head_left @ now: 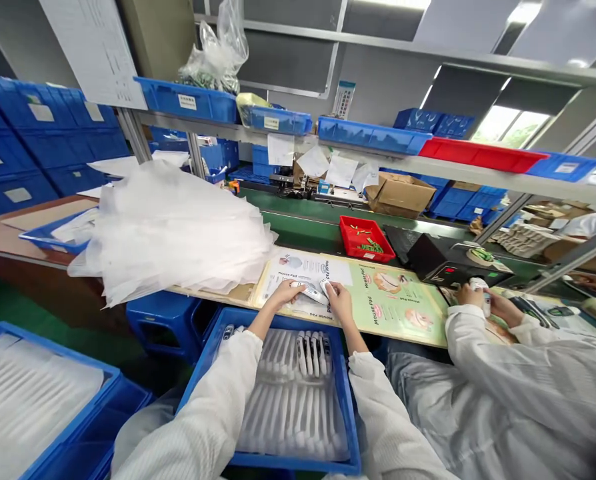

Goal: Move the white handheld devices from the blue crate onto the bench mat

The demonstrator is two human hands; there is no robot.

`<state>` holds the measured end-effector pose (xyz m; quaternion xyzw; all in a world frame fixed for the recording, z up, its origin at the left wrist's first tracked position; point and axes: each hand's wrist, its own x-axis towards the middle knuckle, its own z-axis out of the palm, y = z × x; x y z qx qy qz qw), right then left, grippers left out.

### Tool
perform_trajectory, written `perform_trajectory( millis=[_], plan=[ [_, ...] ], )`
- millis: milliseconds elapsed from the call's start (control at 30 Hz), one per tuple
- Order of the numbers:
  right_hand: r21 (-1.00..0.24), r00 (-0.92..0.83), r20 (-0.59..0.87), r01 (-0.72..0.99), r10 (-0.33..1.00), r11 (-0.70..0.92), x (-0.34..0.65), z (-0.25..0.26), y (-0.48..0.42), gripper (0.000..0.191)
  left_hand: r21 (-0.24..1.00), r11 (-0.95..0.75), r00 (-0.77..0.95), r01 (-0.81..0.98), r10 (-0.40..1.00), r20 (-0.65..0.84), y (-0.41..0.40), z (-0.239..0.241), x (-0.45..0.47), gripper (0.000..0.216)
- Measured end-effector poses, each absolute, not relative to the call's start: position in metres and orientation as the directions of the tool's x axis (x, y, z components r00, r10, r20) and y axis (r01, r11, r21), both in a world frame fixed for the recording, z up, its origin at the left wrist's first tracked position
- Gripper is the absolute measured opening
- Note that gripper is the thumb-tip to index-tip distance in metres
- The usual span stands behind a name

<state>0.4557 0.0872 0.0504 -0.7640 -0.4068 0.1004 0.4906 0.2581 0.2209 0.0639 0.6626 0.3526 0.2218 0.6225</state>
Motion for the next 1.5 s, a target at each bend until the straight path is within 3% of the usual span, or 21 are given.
perform_trajectory(
  millis=[67,133,233,333,433,500,600,667,733,800,933,1033,1100,1167,1267,1367,1500],
  plan=[
    [-0.775,0.641,0.220,0.573,0.735,-0.267,0.465,0.055,0.099,0.060,0.973,-0.045,0.532,0.225,0.843,-0.084,0.227,0.057,0.268,0.042],
    [-0.696,0.617,0.181,0.631,0.766,-0.344,0.467,0.064,0.112,0.052,0.947,-0.208,0.411,0.244,0.907,0.093,0.229,0.048,0.275,0.041],
    [-0.555,0.561,0.141,0.728,0.816,-0.404,0.454,0.075,0.131,0.051,0.890,-0.387,0.381,0.241,0.881,0.280,0.230,0.036,0.281,0.039],
    [-0.368,0.386,0.214,0.883,0.897,-0.292,0.425,0.075,0.138,0.057,0.880,-0.426,0.346,0.209,0.874,0.341,0.230,0.033,0.285,0.027],
    [-0.142,0.143,0.288,0.984,0.947,-0.105,0.407,0.068,0.128,0.057,0.893,-0.409,0.143,0.188,0.911,0.387,0.228,0.041,0.283,0.024],
    [-0.068,0.137,0.298,0.990,0.945,-0.122,0.418,0.067,0.109,0.055,0.906,-0.389,0.056,0.164,0.921,0.385,0.219,0.044,0.269,0.027],
    [-0.089,0.375,0.318,0.926,0.871,-0.367,0.487,0.069,0.065,0.053,0.903,-0.403,0.080,0.150,0.915,0.395,0.189,0.026,0.214,0.028],
    [-0.178,0.624,0.373,0.774,0.686,-0.608,0.560,0.060,0.038,0.049,0.891,-0.390,0.073,0.232,0.920,0.384,0.158,-0.003,0.156,0.032],
    [-0.287,0.751,0.413,0.644,0.515,-0.709,0.634,0.043,0.021,0.049,0.851,-0.337,0.077,0.403,0.939,0.335,0.124,-0.038,0.090,0.032],
    [-0.342,0.756,0.403,0.648,0.516,-0.681,0.689,0.033,0.010,0.052,0.741,-0.244,0.140,0.625,0.970,0.201,0.094,-0.074,0.031,0.032],
    [-0.373,0.660,0.509,0.748,0.553,-0.550,0.695,0.048,-0.002,0.061,0.319,-0.140,0.206,0.937,0.962,-0.182,0.062,-0.135,-0.028,0.054],
    [-0.346,0.461,0.730,0.886,0.504,-0.309,0.609,0.043,-0.012,0.053,0.116,-0.211,0.233,0.971,0.945,-0.229,0.060,-0.152,-0.023,0.061],
    [-0.367,0.349,0.783,0.928,0.515,-0.071,0.525,0.015,-0.023,0.038,0.045,-0.226,0.230,0.973,0.942,-0.244,0.066,-0.148,-0.014,0.061],
    [-0.403,0.236,0.678,0.911,0.696,0.084,0.439,-0.023,-0.030,0.029,0.006,-0.226,0.218,0.974,0.935,-0.281,0.073,-0.138,-0.008,0.057],
    [-0.533,0.330,0.319,0.838,0.888,-0.120,0.348,-0.075,-0.018,0.033,-0.012,-0.243,0.223,0.970,0.909,-0.352,0.080,-0.126,-0.010,0.047],
    [-0.445,0.465,0.073,0.807,0.882,-0.389,0.329,-0.105,0.013,0.041,0.047,-0.235,0.232,0.971,0.871,-0.434,0.075,-0.123,-0.028,0.051],
    [-0.283,0.453,-0.086,0.843,0.887,-0.458,0.350,-0.120,0.046,0.060,0.215,-0.151,0.234,0.965,0.867,-0.440,0.052,-0.126,-0.064,0.068]
  ],
)
